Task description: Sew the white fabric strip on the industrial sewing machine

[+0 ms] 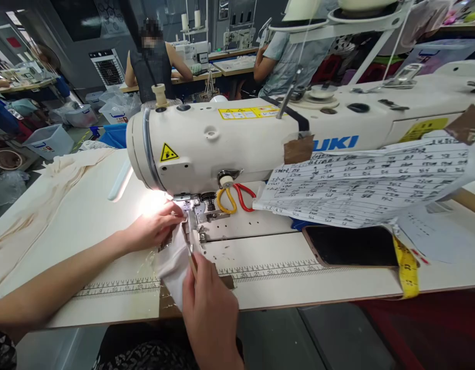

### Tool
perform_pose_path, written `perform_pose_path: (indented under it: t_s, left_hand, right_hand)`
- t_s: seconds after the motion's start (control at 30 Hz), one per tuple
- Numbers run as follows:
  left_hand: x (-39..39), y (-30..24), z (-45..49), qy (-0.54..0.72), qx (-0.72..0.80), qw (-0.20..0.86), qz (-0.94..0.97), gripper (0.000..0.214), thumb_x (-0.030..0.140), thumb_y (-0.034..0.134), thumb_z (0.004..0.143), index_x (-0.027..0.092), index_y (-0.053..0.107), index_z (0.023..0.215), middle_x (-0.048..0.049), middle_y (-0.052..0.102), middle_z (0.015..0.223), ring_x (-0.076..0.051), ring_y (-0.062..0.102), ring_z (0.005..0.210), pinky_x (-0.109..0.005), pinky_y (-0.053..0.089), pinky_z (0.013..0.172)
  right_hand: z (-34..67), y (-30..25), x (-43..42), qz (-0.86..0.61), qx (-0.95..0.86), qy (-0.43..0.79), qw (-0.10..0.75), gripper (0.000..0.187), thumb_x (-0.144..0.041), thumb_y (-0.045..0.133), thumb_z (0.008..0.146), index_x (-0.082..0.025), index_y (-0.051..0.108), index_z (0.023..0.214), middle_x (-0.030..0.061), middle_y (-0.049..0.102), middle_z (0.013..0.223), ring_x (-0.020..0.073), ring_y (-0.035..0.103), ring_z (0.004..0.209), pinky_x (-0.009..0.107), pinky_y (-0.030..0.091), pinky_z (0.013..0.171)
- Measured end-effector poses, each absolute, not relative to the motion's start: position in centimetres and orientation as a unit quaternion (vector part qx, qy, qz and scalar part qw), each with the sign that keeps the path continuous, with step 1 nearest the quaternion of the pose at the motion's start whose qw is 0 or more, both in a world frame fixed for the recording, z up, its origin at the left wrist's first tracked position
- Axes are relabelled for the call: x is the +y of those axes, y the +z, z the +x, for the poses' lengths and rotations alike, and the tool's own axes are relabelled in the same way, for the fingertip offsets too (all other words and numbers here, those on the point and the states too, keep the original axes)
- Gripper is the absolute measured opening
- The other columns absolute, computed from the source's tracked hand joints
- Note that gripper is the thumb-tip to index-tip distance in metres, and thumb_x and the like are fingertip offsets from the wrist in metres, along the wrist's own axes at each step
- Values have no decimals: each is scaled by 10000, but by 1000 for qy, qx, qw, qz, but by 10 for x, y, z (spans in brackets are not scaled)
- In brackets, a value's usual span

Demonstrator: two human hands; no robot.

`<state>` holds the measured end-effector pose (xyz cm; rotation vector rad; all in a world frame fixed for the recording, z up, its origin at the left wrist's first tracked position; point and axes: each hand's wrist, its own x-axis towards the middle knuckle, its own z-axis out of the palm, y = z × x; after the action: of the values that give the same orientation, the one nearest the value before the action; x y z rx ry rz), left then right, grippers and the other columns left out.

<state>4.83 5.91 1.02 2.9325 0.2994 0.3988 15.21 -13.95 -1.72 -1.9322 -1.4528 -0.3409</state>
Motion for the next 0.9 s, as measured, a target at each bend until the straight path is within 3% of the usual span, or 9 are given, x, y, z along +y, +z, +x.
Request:
perform_pose_path:
  t_s: [0.17,0.47,0.67,0.9]
  left_hand:
    - [38,11,52,103,133,30,985,264,139,418,926,122,649,1053,-138,596,1121,-261,561,1031,-374,570,805]
    - [27,-3,41,181,96,70,976,437,113,404,871,16,570,1264,-177,600,1302,-283,546,1199,-495,520,1049]
    - [30,-6,35,168,90,83,978,481,136,441,847,65,573,1305,-143,587,1383,-296,532,1280,-535,477,1099]
    - [25,-12,39,144,102,27,984,497,187,416,927,-52,504,1354,-257,505,1433,-364,483,1336,-539,449,1116]
  right_hand:
    - [155,-24,-182,-716,-612,-32,335,216,-225,359,1031,-193,549,1130,2,760,861,135,728,618,191,521,512]
    - [166,-26,-184,-703,-647,-127,267,253,-230,398,1051,-137,560,1222,80,759,1012,189,759,847,238,576,655]
    - [163,-20,-181,-704,-643,-152,262,270,-196,351,1060,-128,598,1143,59,770,938,164,760,773,219,565,617]
    - [163,-14,-170,-708,-638,-180,244,325,-204,291,1068,-116,600,1112,80,763,918,167,754,774,214,551,601]
